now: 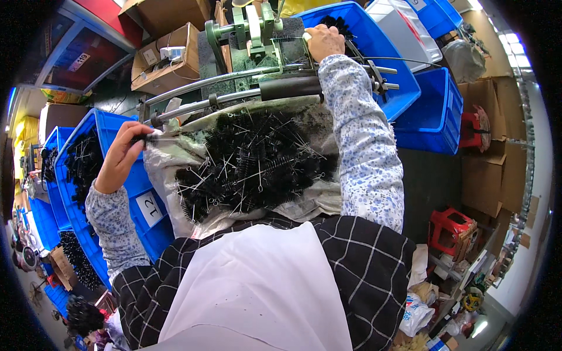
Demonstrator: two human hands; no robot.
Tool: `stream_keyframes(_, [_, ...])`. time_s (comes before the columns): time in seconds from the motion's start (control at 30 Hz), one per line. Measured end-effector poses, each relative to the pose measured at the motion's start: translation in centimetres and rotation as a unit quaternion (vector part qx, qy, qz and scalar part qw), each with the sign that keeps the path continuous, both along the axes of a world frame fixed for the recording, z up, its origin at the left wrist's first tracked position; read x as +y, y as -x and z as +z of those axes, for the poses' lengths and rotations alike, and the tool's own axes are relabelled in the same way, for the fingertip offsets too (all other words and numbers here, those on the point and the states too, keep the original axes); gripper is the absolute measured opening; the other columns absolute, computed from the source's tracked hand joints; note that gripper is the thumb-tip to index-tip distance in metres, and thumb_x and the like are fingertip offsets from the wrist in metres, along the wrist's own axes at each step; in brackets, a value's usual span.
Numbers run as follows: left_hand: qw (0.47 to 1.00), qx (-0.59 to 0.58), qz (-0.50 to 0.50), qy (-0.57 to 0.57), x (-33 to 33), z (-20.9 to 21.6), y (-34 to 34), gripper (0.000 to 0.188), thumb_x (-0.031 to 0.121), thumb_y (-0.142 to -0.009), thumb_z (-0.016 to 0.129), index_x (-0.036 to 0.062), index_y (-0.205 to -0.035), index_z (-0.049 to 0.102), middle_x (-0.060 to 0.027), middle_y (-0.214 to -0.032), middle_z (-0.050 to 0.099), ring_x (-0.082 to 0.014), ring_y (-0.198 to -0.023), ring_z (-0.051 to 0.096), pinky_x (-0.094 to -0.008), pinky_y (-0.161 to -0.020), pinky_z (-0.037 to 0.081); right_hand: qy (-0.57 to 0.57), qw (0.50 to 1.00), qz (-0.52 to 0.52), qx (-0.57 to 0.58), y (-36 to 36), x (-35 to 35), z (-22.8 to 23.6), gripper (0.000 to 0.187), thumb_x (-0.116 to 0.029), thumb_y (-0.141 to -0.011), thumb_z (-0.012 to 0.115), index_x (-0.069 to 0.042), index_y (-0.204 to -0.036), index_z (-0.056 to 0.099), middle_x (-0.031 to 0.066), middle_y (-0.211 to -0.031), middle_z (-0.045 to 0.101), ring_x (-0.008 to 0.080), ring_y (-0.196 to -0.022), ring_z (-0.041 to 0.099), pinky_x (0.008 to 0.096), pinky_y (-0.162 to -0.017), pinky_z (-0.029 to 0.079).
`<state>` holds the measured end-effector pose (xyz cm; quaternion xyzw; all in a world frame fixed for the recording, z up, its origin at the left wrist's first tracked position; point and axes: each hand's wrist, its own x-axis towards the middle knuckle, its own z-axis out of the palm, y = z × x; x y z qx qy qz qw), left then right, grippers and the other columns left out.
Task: The person repeatedly picks small black hair accessories from a pile on a cloth and places them into a green machine, then removes them and places them into a blue bin. The process is continuous and repetitive throughout the clip.
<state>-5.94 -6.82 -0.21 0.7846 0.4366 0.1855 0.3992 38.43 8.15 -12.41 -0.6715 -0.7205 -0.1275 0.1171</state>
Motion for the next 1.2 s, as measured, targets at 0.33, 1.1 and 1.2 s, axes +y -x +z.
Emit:
stream_keyframes(0.33, [0.979, -0.202, -0.016, -0.004, 2.1, -1.7, -7.4, 0.031, -0.004, -0.079, 0.061, 0.0026, -0.107, 0.052, -0.0064, -0.110, 0.055, -0.0133, -0.102, 0.054, -0.0274, -0.088, 0.044, -0.109, 0.993, -0.019, -0.041, -3.4, -3.0, 7.1, 0.031, -0.026, -0.084, 0.056, -0.008, -0.109, 0.057, 0.0127, -0.098, 0.062, 0.0281, -0.088, 0.061, 0.0393, -0.074, 0.048])
stream_keyframes(1.1, [0.960, 0.176, -0.072, 0.203, -6.9, -8.2, -0.4, 0.024, 0.010, -0.075, 0.061, 0.0035, -0.098, 0.055, -0.0158, -0.100, 0.060, -0.0302, -0.095, 0.057, -0.0370, -0.079, 0.045, -0.016, 0.999, 0.046, -0.021, 4.9, -2.6, 1.1, 0.021, -0.015, -0.081, 0.054, -0.015, -0.099, 0.065, 0.0047, -0.083, 0.062, 0.0241, -0.079, 0.061, 0.0355, -0.073, 0.049])
stream_keyframes(1.2, [0.966, 0.149, -0.070, 0.202, -6.5, -7.8, -0.6, 0.024, 0.010, -0.076, 0.061, 0.0017, -0.098, 0.056, -0.0161, -0.100, 0.059, -0.0300, -0.093, 0.057, -0.0363, -0.079, 0.046, -0.017, 0.997, 0.072, -0.009, 4.9, -2.4, 0.8, 0.016, -0.015, -0.083, 0.051, -0.015, -0.090, 0.065, 0.0051, -0.080, 0.063, 0.0231, -0.078, 0.063, 0.0379, -0.073, 0.049])
